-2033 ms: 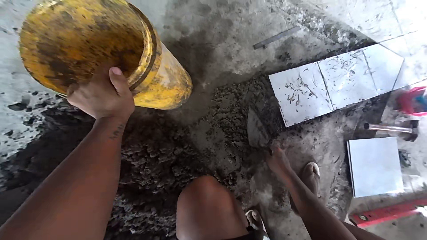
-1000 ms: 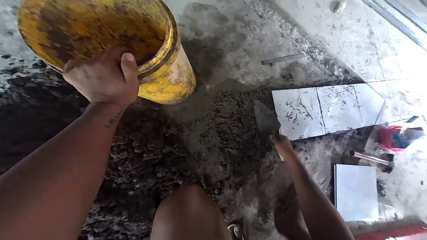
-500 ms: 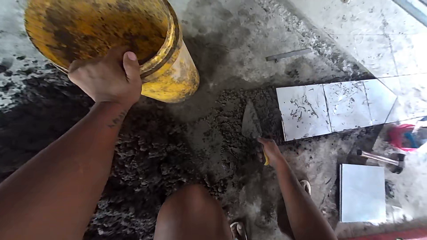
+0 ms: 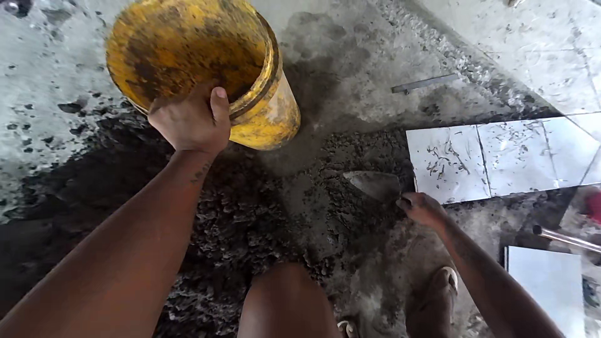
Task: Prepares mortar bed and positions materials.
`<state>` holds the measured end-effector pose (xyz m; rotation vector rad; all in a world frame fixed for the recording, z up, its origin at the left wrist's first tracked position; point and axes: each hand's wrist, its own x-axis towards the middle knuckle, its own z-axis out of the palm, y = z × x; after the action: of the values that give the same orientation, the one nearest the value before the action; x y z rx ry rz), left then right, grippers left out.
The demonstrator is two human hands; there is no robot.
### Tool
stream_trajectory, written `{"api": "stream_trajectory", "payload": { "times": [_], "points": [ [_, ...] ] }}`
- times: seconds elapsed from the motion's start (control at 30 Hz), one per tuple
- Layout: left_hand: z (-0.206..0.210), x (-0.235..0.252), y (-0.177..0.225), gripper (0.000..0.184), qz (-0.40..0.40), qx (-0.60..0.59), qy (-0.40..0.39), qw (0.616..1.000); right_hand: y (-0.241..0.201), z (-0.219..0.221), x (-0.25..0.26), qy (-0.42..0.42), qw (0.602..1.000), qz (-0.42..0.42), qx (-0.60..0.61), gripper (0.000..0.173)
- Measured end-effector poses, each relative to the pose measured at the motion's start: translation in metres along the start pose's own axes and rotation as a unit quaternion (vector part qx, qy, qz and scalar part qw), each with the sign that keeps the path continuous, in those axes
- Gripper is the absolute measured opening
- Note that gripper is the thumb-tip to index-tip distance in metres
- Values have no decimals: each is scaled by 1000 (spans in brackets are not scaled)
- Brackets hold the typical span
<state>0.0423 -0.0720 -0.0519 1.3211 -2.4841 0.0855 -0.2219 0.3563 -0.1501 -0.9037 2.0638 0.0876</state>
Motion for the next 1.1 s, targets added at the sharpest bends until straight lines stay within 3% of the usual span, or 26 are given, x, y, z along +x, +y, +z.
{"api": "stream_trajectory", "payload": {
  "times": [0.17,0.37,0.43,0.57,0.7,0.8,0.93,1.03,1.1],
  "points": [
    [1,-3,2,76,8,-1,2,1000,7,-25,18,19,1000,11,-8,47],
    [3,-2,1,76,8,-3,0,1000,29,-35,42,37,992,53,106,45],
    [2,-2,0,78,6,-2,-4,1000,32,-18,35,21,975,84,204,47],
    [3,-1,-1,77,4,-1,3,1000,20,45,-6,40,902,137,407,43],
    [3,-3,-1,78,9,-1,12,1000,-12,106,-73,8,848,163,504,39],
    [-1,-2,4,77,3,-3,7,1000,-25,115,-91,8,846,143,514,39],
    [-4,-4,2,77,7,8,14,1000,-62,58,-40,101,844,113,514,43],
    [1,-3,0,77,11,13,23,1000,-96,36,14,102,810,138,561,45],
    [1,-1,-1,75,8,12,21,1000,-127,42,33,80,807,136,569,46]
  ]
}}
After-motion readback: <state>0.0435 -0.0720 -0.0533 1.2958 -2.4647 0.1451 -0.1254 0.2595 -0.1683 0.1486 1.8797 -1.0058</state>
